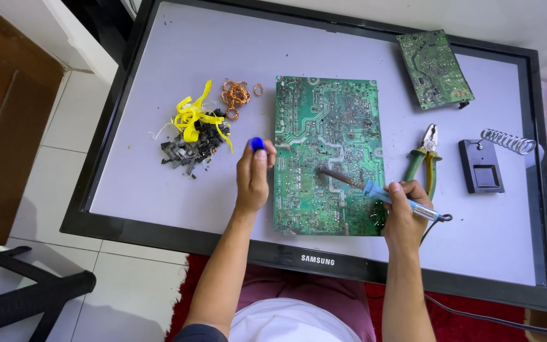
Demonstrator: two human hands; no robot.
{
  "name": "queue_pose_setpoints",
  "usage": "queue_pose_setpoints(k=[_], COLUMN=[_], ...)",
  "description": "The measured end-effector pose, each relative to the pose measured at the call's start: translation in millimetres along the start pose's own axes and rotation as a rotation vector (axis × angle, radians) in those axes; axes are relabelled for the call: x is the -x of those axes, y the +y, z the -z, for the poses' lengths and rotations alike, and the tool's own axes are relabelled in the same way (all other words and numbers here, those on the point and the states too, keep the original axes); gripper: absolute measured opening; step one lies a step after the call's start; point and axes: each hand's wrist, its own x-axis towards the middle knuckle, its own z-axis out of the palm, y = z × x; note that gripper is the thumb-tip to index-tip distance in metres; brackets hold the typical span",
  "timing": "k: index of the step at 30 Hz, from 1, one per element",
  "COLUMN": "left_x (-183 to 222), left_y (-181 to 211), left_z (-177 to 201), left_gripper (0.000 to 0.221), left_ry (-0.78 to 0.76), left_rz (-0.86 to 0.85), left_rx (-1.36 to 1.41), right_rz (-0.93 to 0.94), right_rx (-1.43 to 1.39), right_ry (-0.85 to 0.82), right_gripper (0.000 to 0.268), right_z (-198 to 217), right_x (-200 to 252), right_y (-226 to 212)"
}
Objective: Desoldering electronic components from a printed circuit board using a soldering iron and a desoldering pump.
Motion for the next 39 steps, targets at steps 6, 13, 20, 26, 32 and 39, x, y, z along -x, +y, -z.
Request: queue_pose_setpoints(k=[6, 13, 20, 26, 32, 39], left_x=[-2.4, 1.8, 1.2, 0.2, -0.1, -0.1], left_y=[-6.0, -13.3, -6.2, -8.2, -7.6, -6.6], left_z=[6.3, 2.8, -1.3, -1.3, -1.3, 0.4], left_gripper=[0.031, 0.032, 0.033, 0.033, 0.033, 0.032], left_ry=[0.093, 0.093, 0.068, 0.058, 0.061, 0.077], left_rz=[-0.041, -0.046, -0.041, -0.047, -0.048, -0.057], left_rx=[0.056, 0.070, 0.026, 0.031, 0.035, 0.046], right_rz=[-0.009, -0.042, -0.009, 0.000, -0.070, -0.119], right_rx=[-0.008, -0.053, 0.016, 0.046, 0.043, 0.001], right_ry=[-0.004, 0.012, -0.060, -0.104, -0.022, 0.087], right_gripper=[0.028, 0.029, 0.026, 0.026, 0.025, 0.027], right_z=[-2.1, -11.1, -29.1, -21.5, -30.1, -31.3], right_x=[-3.4, -1.5, -4.1, -12.4, -19.4, -27.9], right_y=[4.0, -2.4, -12.9, -10.7, -13.1, -11.9])
